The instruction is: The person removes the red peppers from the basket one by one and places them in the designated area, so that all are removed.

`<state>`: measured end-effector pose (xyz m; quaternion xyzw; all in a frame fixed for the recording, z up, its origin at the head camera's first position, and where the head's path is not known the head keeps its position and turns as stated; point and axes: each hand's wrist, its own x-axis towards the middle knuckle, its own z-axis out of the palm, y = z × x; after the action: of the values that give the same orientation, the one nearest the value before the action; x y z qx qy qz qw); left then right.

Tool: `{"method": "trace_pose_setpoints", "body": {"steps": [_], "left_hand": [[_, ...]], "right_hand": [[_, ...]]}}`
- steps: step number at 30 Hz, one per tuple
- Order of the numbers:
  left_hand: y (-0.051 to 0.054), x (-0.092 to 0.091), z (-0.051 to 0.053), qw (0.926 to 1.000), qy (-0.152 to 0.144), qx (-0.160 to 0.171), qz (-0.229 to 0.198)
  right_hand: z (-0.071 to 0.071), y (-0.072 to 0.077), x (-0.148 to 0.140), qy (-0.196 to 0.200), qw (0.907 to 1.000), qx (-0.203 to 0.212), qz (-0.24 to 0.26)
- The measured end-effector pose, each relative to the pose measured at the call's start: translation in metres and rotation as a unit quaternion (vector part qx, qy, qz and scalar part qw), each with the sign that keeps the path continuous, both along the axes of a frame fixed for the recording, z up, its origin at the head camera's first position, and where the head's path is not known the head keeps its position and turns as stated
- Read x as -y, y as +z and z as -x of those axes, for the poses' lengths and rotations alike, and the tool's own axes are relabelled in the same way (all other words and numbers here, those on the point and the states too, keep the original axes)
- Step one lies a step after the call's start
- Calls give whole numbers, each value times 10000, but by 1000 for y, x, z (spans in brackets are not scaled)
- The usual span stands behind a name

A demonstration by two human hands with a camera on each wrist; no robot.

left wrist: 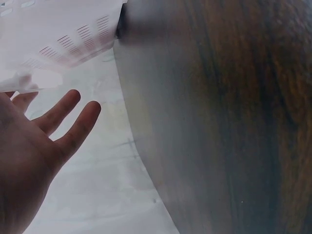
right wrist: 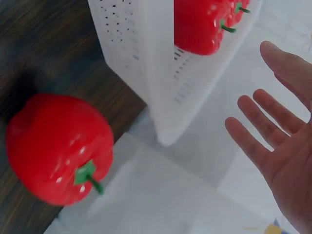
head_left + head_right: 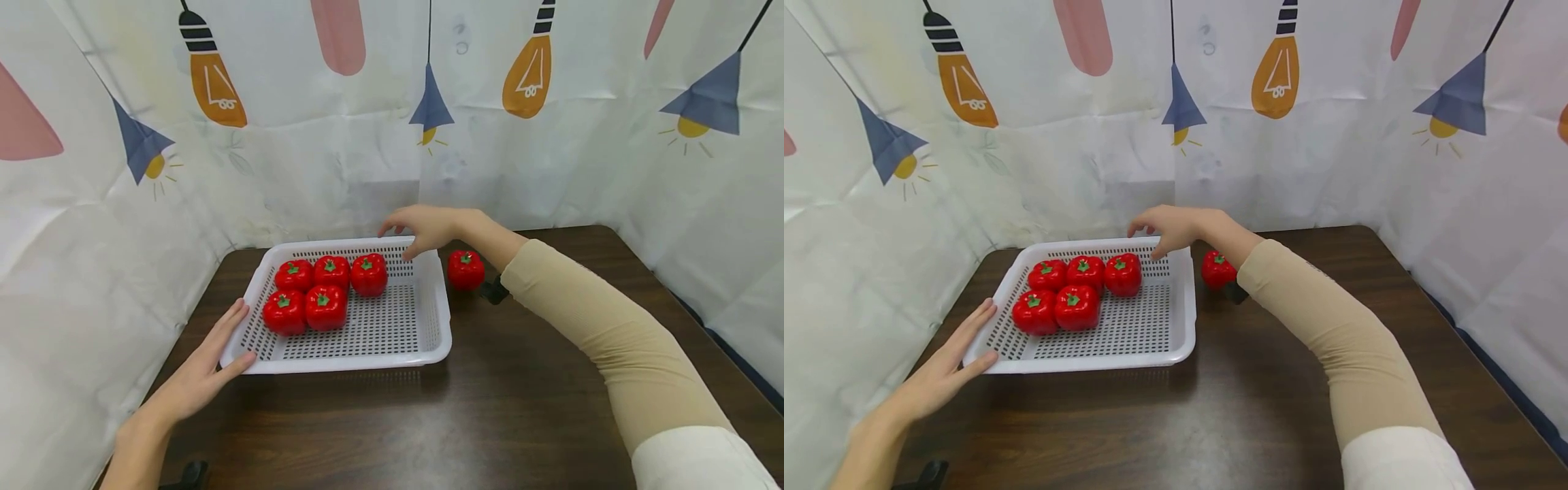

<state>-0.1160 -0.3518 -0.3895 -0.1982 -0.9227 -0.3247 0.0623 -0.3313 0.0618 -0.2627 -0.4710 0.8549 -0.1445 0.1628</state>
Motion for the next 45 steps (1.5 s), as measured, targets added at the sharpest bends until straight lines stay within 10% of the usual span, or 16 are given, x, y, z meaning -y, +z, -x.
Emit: {"method": "trace_pose_setpoints", "body": {"steps": [18, 45], "left_hand": [[0, 2, 0, 9999, -44, -98, -73], [-1, 1, 0, 10000, -26, -2, -37]], "right_hand": [[-1, -27, 73, 126, 9965, 200, -807], [-10, -50, 90, -311, 9902, 103, -1361]]}}
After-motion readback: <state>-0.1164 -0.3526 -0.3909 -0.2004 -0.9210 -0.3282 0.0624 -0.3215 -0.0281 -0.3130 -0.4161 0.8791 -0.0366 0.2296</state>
